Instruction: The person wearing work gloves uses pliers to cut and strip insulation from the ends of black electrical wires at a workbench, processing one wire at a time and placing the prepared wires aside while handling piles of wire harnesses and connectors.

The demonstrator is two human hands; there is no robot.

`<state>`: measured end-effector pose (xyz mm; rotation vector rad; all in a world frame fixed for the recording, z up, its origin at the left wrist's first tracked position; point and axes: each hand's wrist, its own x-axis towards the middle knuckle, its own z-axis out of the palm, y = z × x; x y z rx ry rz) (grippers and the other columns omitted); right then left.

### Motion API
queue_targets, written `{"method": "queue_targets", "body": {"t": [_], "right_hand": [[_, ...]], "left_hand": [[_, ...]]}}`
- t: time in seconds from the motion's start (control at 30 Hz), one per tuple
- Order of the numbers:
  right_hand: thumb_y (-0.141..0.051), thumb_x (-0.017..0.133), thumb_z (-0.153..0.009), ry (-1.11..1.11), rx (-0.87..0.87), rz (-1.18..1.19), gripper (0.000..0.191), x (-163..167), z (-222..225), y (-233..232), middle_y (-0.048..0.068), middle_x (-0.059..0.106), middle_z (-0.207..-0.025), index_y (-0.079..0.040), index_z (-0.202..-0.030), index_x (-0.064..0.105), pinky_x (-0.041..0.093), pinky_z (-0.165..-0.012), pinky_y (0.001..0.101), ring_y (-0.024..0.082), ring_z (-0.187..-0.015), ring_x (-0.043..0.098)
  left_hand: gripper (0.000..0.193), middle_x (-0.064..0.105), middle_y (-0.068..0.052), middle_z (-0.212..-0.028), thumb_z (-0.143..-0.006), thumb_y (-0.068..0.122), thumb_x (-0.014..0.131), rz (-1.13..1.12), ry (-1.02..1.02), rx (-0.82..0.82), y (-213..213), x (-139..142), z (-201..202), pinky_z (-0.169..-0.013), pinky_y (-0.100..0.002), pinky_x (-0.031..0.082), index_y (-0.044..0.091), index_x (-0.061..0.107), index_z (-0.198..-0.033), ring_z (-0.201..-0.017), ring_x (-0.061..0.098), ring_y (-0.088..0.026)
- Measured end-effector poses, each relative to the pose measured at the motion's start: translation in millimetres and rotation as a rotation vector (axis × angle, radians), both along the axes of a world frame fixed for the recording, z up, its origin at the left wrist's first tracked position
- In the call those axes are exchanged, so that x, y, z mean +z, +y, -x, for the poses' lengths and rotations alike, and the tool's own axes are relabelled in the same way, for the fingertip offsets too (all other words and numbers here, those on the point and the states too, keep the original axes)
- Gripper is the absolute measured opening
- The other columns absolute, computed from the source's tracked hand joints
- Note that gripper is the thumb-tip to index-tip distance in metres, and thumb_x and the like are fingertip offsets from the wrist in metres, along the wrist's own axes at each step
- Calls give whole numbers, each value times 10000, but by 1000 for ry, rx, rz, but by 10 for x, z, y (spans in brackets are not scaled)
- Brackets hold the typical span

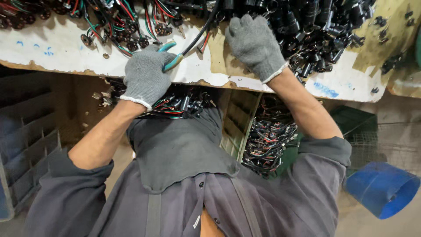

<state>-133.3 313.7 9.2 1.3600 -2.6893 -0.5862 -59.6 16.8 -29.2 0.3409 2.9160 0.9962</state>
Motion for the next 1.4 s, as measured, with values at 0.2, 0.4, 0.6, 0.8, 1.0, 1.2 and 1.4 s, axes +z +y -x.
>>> {"method": "queue_targets", "body": {"t": [0.2,0.4,0.6,0.8,1.0,1.2,1.4], "right_hand": [[-222,787,-885,58,-60,999,360,282,-26,-59,127,612,-998,-18,-1069,555,468,-968,511,288,-950,631],[-406,693,-1054,-245,-461,1928,347,-226,-289,-311,17,574,-923,-98,-1047,534,534,-751,332,141,-790,576],[-151,726,-973,11,-181,1465,279,-192,-528,-574,84,562,-923,-97,-1109,488,444,-640,324,201,-792,525],[19,817,-862,-341,-185,1292,550,-10,-413,-783,136,640,-1021,21,-1262,439,544,-808,387,268,-942,638],[17,824,-902,-221,-354,1426,426,-60,-546,-605,74,659,-973,-88,-1204,544,588,-782,298,185,-808,680],[-302,902,-825,-318,-332,1302,488,-71,-836,-534,80,634,-872,-58,-1103,584,518,-684,343,239,-736,631],[-665,841,-748,-453,-148,1147,727,-39,-984,-587,104,638,-877,-49,-1061,617,506,-713,422,316,-768,650]], "left_hand": [[236,682,-212,-870,-867,291,750,14,-242,-31,-167,-20,47,-718,-540,507,151,796,-1052,-797,669,-424],[322,656,-226,-877,-824,117,687,91,-50,-57,-82,-57,-65,-653,-529,523,140,781,-1132,-778,674,-418],[412,640,-230,-927,-811,40,670,200,-39,-98,32,89,-180,-645,-517,531,104,731,-1214,-827,673,-412],[367,631,-222,-953,-808,28,674,196,-81,-38,119,113,-149,-672,-519,539,126,719,-1159,-838,669,-412],[399,637,-254,-905,-772,46,675,247,-63,17,171,191,-146,-535,-526,525,42,703,-1170,-763,668,-422],[423,734,-70,-919,-887,79,692,-640,-553,82,-192,908,76,-634,-333,552,63,690,-1310,-665,663,-146],[342,762,-52,-945,-933,79,737,-864,-502,3,-17,1079,-249,-721,-254,566,41,730,-1272,-793,670,-48]]}}
